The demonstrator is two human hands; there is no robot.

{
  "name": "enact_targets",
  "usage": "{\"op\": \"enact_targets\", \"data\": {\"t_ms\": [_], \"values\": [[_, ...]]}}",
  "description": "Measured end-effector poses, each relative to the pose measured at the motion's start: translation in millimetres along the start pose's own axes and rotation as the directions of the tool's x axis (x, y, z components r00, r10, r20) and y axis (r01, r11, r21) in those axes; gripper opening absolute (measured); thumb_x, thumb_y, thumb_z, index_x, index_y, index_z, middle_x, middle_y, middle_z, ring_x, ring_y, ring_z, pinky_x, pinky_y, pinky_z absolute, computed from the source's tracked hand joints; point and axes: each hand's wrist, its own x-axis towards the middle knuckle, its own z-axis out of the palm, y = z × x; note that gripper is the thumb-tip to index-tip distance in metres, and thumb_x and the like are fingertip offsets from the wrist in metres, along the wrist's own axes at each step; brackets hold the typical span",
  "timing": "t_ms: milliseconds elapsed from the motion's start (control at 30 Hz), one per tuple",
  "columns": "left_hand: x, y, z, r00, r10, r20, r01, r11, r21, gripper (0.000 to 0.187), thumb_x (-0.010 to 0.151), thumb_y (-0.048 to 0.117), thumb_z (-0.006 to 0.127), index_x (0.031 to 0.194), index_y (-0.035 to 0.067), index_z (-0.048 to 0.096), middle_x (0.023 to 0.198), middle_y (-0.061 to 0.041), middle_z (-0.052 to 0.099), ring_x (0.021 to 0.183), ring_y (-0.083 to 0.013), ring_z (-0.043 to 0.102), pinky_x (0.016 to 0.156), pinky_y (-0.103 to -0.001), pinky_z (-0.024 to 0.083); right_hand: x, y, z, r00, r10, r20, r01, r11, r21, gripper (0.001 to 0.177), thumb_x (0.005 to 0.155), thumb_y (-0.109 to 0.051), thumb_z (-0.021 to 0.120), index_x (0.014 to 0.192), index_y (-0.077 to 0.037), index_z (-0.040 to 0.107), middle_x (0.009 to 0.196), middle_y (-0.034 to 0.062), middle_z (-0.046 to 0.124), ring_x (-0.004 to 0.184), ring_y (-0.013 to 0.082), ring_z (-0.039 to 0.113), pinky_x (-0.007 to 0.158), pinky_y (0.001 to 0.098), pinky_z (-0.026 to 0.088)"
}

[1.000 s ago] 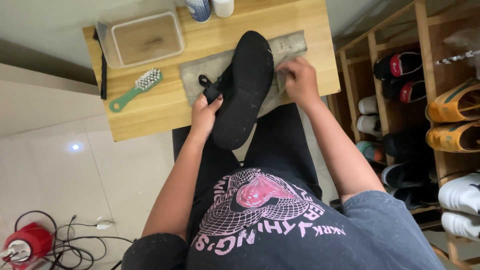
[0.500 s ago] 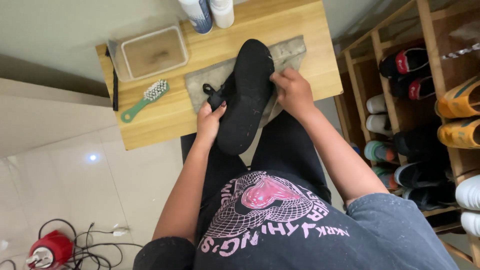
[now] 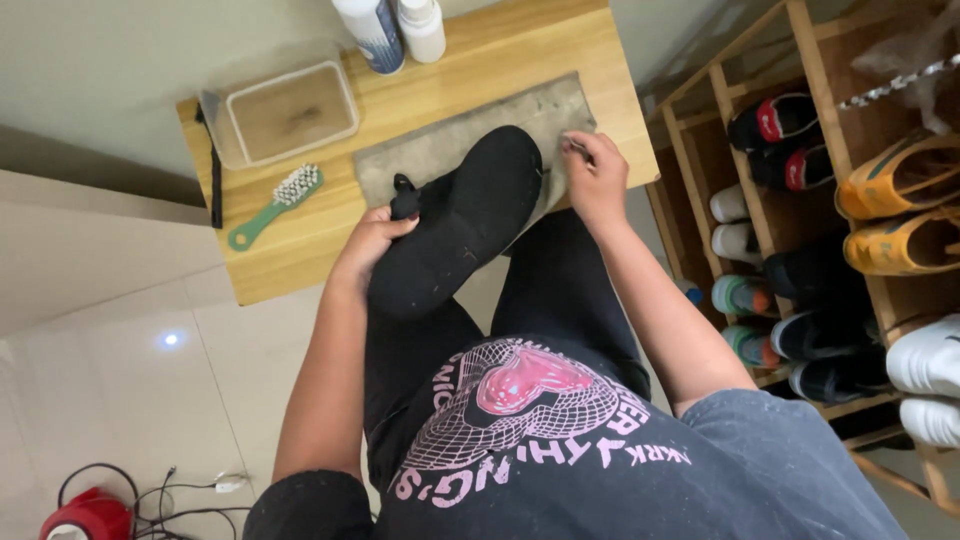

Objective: The person cleans a black shoe using a cloth. They wipe the upper, sole, and laces of the shoe while holding it on their lap. The person rotates the shoe to clean different sides and then places it back on the table.

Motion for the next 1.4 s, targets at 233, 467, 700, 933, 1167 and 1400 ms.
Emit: {"op": "enact_targets", "data": {"t_ms": [233, 467, 700, 933, 1167, 1400], "values": [[20.9, -27.4, -8.7, 0.995, 0.095, -0.015, -0.095, 0.994, -0.053, 0.025, 0.082, 0.005, 0.083, 0.105, 0.003, 0.075, 0.081, -0.013, 0.074, 0.068, -0.023, 0.077, 0.061, -0.036, 0.063, -8.7, 7.7, 22.4, 0.971, -0.163, 0.175, 0.189, 0.971, -0.146, 0.028, 0.091, 0.007, 0.068, 0.109, -0.011, 0.078, 0.09, 0.0072, 0.065, 0.089, 0.0326, 0.072, 0.075, 0.0402, 0.061], [42.3, -41.8, -19.5, 0.991, 0.13, -0.023, -0.131, 0.99, -0.059, 0.02, 0.082, 0.004, 0.083, 0.101, 0.004, 0.075, 0.079, -0.013, 0.073, 0.065, -0.0214, 0.076, 0.058, -0.035, 0.063, -26.2, 23.0, 6.0, 0.862, -0.445, 0.244, 0.498, 0.834, -0.237, 0.025, 0.095, 0.008, 0.062, 0.112, -0.003, 0.076, 0.091, 0.011, 0.064, 0.087, 0.0345, 0.069, 0.08, 0.0414, 0.059], [32.6, -39.5, -16.4, 0.991, 0.131, -0.039, -0.134, 0.989, -0.067, 0.023, 0.082, 0.003, 0.083, 0.104, 0.001, 0.075, 0.082, -0.013, 0.074, 0.069, -0.0214, 0.076, 0.062, -0.034, 0.064, -31.7, 22.2, -4.3, 0.838, -0.396, 0.377, 0.523, 0.781, -0.341, 0.032, 0.092, 0.01, 0.057, 0.117, 0.005, 0.076, 0.091, 0.0133, 0.063, 0.084, 0.0336, 0.066, 0.074, 0.0421, 0.057], [14.3, -20.7, -2.1, 0.99, 0.133, -0.054, -0.136, 0.988, -0.068, 0.023, 0.082, 0.002, 0.081, 0.104, 0.001, 0.075, 0.081, -0.015, 0.074, 0.067, -0.0242, 0.077, 0.06, -0.036, 0.064, -31.5, 44.3, -12.0, 0.889, -0.236, 0.392, 0.39, 0.838, -0.381, 0.038, 0.081, 0.006, 0.061, 0.113, -0.001, 0.079, 0.088, 0.015, 0.06, 0.086, 0.0397, 0.063, 0.078, 0.046, 0.057], [2.8, -11.2, 7.8, 0.989, 0.13, -0.064, -0.131, 0.991, -0.009, 0.025, 0.081, 0.005, 0.083, 0.104, 0.001, 0.074, 0.08, -0.013, 0.073, 0.067, -0.0218, 0.075, 0.059, -0.035, 0.062, -11.5, 28.0, 5.4, 0.97, -0.113, 0.216, 0.153, 0.972, -0.177, 0.027, 0.09, 0.004, 0.067, 0.109, -0.012, 0.079, 0.091, 0.0109, 0.064, 0.09, 0.034, 0.071, 0.081, 0.0426, 0.059], [16.9, -26.9, -5.3, 0.989, 0.14, -0.038, -0.141, 0.99, -0.02, 0.022, 0.082, 0.004, 0.081, 0.103, 0.001, 0.074, 0.079, -0.012, 0.073, 0.066, -0.0217, 0.075, 0.058, -0.033, 0.062, -24.5, 29.4, 8.9, 0.907, -0.306, 0.29, 0.396, 0.856, -0.333, 0.022, 0.094, 0.001, 0.063, 0.11, -0.008, 0.076, 0.087, 0.005, 0.059, 0.086, 0.0283, 0.067, 0.077, 0.0367, 0.058]]}}
